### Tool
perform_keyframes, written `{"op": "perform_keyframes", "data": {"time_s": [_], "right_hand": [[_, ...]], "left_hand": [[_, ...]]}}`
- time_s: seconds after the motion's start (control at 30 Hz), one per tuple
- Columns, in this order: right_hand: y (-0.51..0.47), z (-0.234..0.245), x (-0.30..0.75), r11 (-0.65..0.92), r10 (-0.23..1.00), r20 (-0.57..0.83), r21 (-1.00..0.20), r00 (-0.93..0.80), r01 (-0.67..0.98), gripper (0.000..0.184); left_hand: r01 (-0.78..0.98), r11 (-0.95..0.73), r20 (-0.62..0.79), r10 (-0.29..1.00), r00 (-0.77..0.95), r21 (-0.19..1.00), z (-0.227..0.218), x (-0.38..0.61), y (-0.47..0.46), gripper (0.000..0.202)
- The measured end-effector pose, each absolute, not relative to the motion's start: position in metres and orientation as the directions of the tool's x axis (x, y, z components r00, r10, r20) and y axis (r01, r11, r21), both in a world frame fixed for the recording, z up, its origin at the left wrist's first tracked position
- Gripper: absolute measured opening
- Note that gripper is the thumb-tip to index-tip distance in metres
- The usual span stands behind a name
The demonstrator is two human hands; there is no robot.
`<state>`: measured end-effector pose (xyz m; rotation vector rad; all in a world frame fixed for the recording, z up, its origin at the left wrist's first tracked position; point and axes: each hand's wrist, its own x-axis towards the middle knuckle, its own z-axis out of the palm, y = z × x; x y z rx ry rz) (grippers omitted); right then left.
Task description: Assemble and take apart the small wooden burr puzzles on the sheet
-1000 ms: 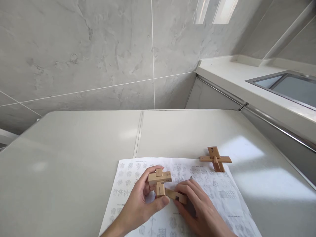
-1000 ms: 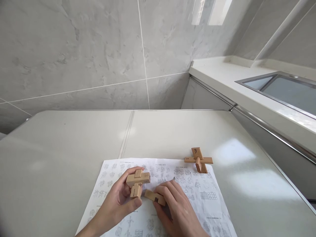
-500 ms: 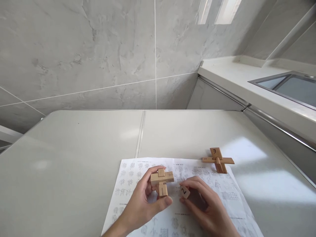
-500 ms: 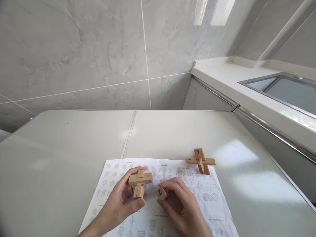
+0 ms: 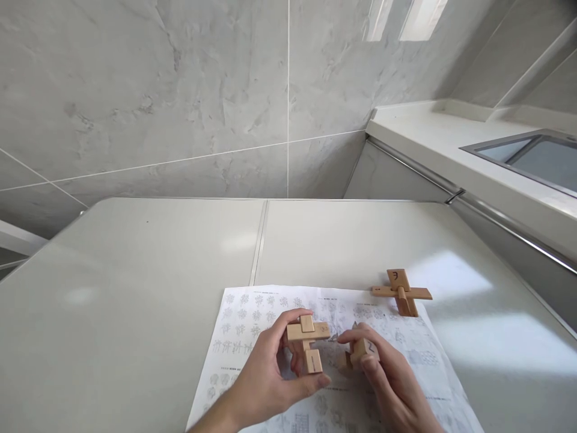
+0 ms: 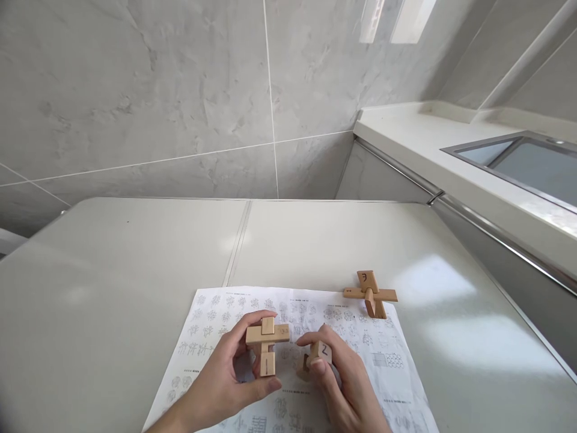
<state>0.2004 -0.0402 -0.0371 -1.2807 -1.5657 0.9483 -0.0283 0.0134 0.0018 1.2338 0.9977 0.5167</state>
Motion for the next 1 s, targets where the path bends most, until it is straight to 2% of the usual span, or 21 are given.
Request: {"op": "perform_keyframes", "data": {"time_s": [0.13,0.23,0.4,0.5,0.6,0.7,1.0], "right_hand": [[-0.044,-0.035,0.199,0.116,0.993,0.113,-0.942,-0.028,0.316,0.026],[-0.045,-0.034,0.197,0.125,0.992,0.129,-0.930,-0.012,0.347,0.026],[-0.044,-0.039,0.196,0.249,0.967,0.247,-0.878,-0.058,0.409,0.038],[-0.042,-0.042,0.198,0.277,0.959,0.274,-0.861,-0.071,0.427,0.032],[-0.038,-0.043,0.201,0.375,0.925,0.362,-0.806,-0.120,0.459,0.024],[-0.035,-0.041,0.201,0.459,0.880,0.456,-0.749,-0.132,0.478,0.028],[-0.041,-0.039,0.192,0.397,0.908,0.410,-0.786,-0.081,0.475,0.025]], "left_hand": [[0.180,0.274,-0.327,0.797,0.508,0.945,0.002,-0.029,0.014,0.071],[0.191,0.257,-0.319,0.802,0.504,0.947,0.002,-0.028,0.014,0.071],[0.195,0.248,-0.313,0.814,0.489,0.949,0.002,-0.028,0.014,0.071],[0.183,0.241,-0.300,0.830,0.470,0.953,0.001,-0.028,0.013,0.070],[0.167,0.244,-0.295,0.834,0.467,0.955,0.001,-0.027,0.013,0.069],[0.158,0.241,-0.288,0.824,0.488,0.958,0.001,-0.027,0.012,0.066],[0.192,0.197,-0.270,0.811,0.520,0.961,0.000,-0.026,0.011,0.061]]}}
